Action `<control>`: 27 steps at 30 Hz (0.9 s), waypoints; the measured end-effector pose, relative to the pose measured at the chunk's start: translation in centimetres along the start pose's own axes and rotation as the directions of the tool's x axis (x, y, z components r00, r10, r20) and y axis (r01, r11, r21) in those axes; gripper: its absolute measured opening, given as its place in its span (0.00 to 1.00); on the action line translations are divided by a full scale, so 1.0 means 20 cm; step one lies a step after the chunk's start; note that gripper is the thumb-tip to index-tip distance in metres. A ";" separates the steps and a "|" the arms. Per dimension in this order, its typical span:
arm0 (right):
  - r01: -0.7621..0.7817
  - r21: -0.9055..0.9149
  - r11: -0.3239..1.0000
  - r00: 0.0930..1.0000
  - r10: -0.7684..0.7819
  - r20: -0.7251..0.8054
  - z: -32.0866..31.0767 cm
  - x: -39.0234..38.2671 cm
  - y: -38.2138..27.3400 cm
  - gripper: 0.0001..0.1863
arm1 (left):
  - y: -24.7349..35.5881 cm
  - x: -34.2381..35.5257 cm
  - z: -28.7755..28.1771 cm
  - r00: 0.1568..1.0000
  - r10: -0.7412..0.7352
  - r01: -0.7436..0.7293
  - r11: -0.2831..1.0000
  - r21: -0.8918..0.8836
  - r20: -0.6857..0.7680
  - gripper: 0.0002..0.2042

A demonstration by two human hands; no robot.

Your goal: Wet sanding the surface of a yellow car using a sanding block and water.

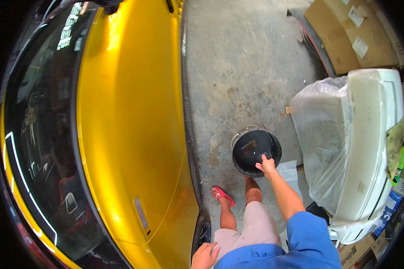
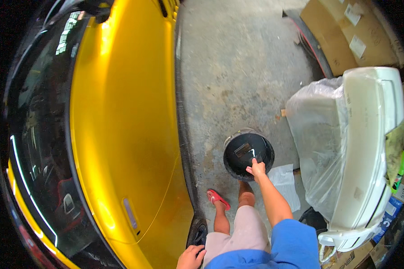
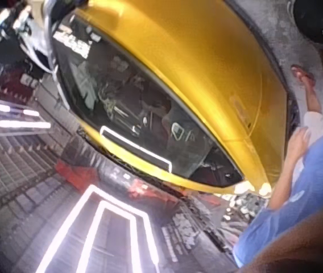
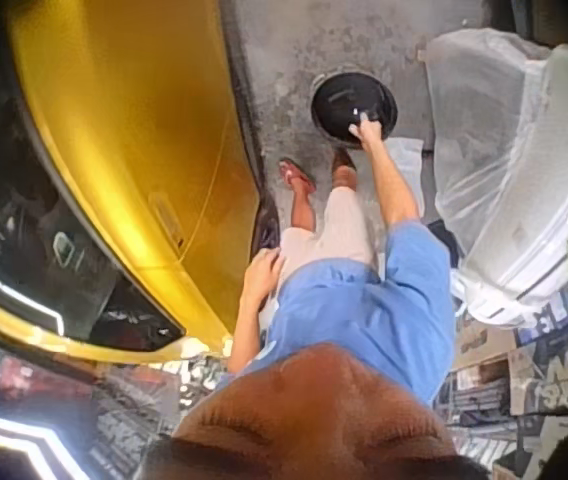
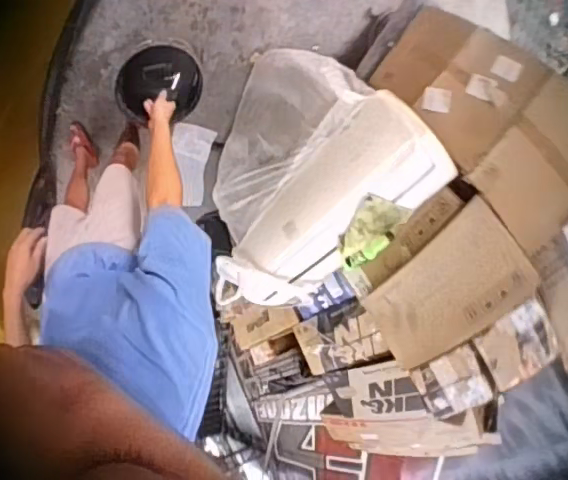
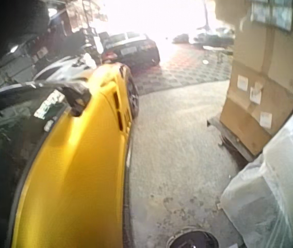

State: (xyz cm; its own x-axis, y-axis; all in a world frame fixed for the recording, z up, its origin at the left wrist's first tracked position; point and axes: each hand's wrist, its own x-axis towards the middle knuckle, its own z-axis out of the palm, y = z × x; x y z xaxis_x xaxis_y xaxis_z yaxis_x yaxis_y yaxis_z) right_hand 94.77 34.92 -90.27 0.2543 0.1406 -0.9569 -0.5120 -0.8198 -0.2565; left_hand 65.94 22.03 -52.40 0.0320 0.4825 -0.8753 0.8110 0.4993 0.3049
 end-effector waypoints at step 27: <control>-0.097 0.049 0.994 0.898 0.067 0.435 -0.07 0.42 0.30 0.17 | -0.35 0.22 0.28 0.929 -0.341 0.344 0.645 -0.683 0.145 0.17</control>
State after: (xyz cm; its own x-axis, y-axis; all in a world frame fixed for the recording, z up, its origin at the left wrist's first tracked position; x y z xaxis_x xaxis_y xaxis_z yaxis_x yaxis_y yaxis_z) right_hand 95.09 30.40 -99.67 -0.1630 0.3134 -0.9355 -0.5739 -0.8014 -0.1685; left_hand 63.64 16.56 -60.53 -0.1624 0.1731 -0.9714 0.1351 0.9791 0.1519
